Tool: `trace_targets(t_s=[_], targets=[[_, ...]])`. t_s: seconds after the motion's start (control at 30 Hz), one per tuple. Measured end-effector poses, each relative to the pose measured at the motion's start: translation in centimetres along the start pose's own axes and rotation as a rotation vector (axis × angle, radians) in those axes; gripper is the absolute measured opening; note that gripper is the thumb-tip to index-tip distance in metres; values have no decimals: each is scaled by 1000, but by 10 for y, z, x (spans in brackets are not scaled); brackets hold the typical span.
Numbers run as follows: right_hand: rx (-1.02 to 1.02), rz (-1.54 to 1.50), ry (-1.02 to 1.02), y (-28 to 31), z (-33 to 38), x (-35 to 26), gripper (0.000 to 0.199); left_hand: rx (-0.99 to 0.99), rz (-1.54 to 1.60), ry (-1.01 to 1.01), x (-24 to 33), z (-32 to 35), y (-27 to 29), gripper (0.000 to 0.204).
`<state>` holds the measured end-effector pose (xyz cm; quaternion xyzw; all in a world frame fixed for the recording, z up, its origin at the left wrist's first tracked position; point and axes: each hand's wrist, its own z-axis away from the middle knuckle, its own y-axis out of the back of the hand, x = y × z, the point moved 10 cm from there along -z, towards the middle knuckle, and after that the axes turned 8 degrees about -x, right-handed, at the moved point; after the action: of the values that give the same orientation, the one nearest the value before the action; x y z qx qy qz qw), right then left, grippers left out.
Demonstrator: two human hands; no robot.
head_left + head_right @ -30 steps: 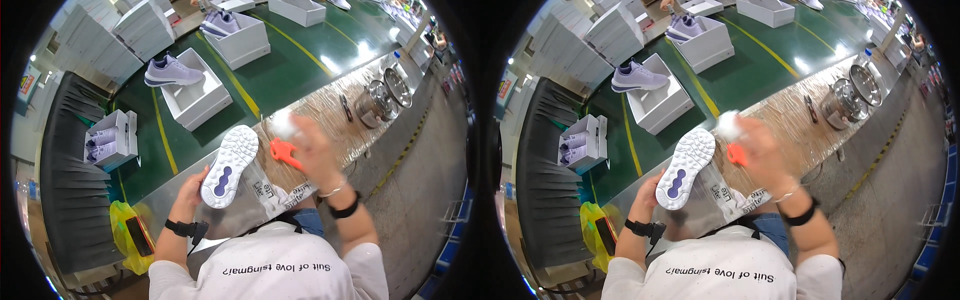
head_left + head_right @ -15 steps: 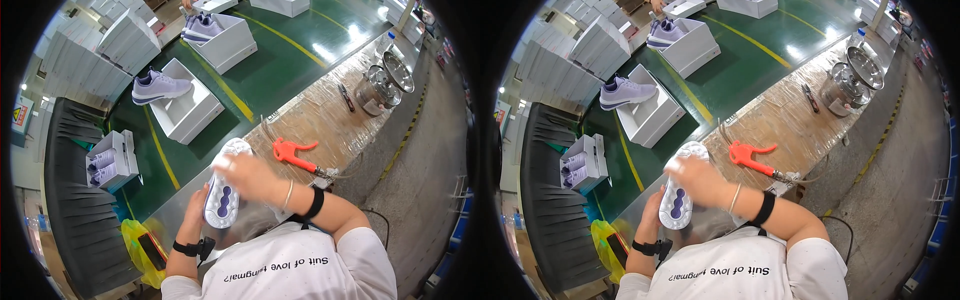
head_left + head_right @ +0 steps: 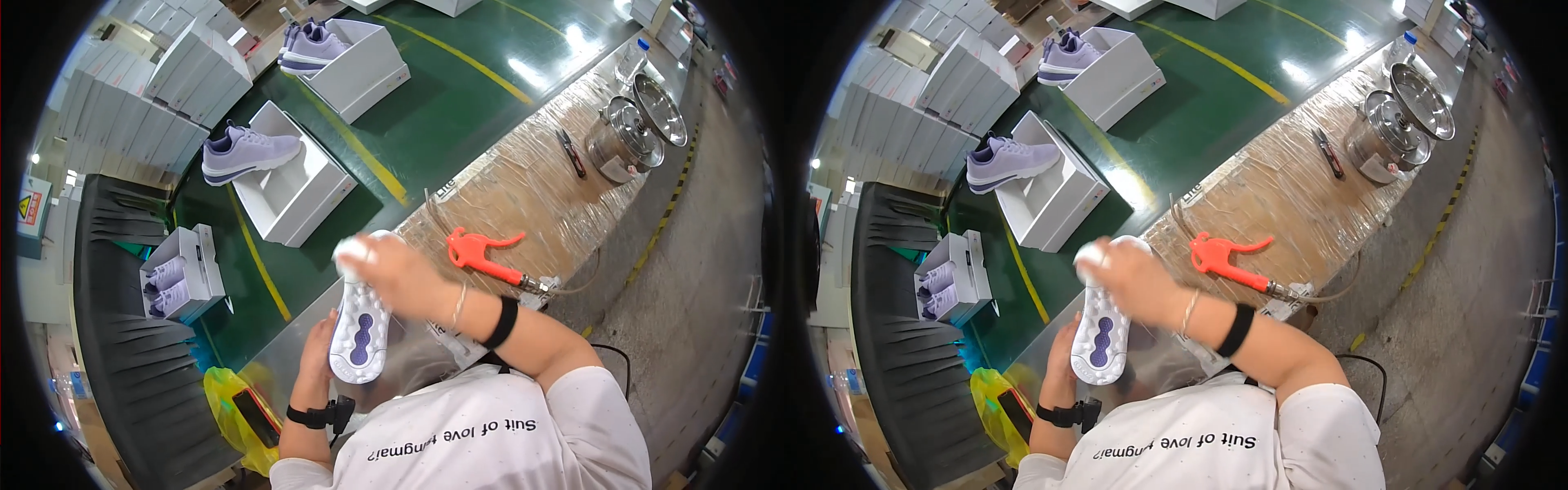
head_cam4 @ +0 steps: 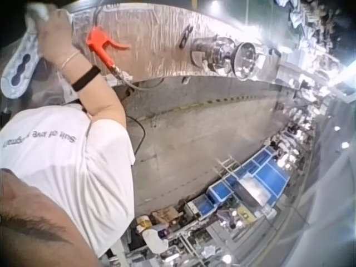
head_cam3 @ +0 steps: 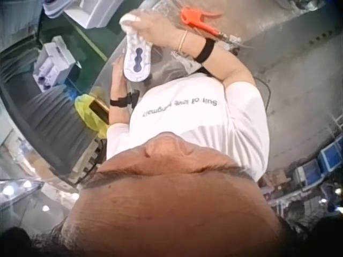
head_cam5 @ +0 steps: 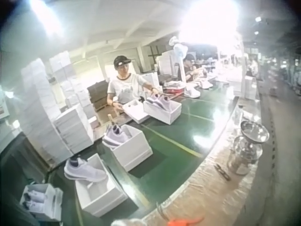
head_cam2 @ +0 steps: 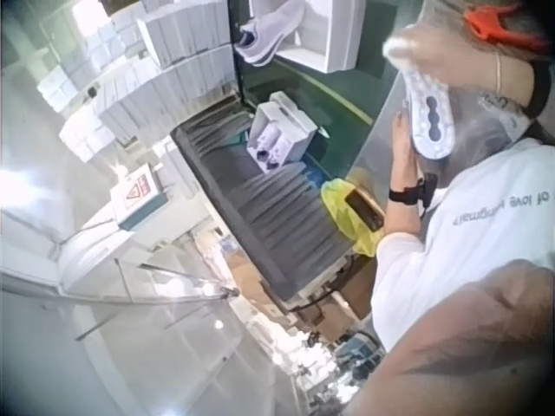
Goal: Cleaning and wiping the soles of shoes on a factory assembly line.
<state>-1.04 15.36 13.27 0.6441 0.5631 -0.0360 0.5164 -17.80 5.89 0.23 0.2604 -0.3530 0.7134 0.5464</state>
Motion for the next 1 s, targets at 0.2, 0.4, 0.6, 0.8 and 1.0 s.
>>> trace_targets(t_s=[0.2,0.4,0.6,0.8,1.0], targets=[[-5,-114,-368,-2,-2,118,32,18,-14,18,-1,-2,-5,48],[-91,-211,-285,-1,31,83,35,0,127,22,-9,-13,11,50],[-381,-428,-63,-9,60,-3,33,1,170,19,-7,-11,7,49],[4,-356,-424,13,48,105,34,-18,64,55,-10,-18,-1,46],[-169,-291,-28,4,55,4,29,10,182,82,-11,-11,7,44]])
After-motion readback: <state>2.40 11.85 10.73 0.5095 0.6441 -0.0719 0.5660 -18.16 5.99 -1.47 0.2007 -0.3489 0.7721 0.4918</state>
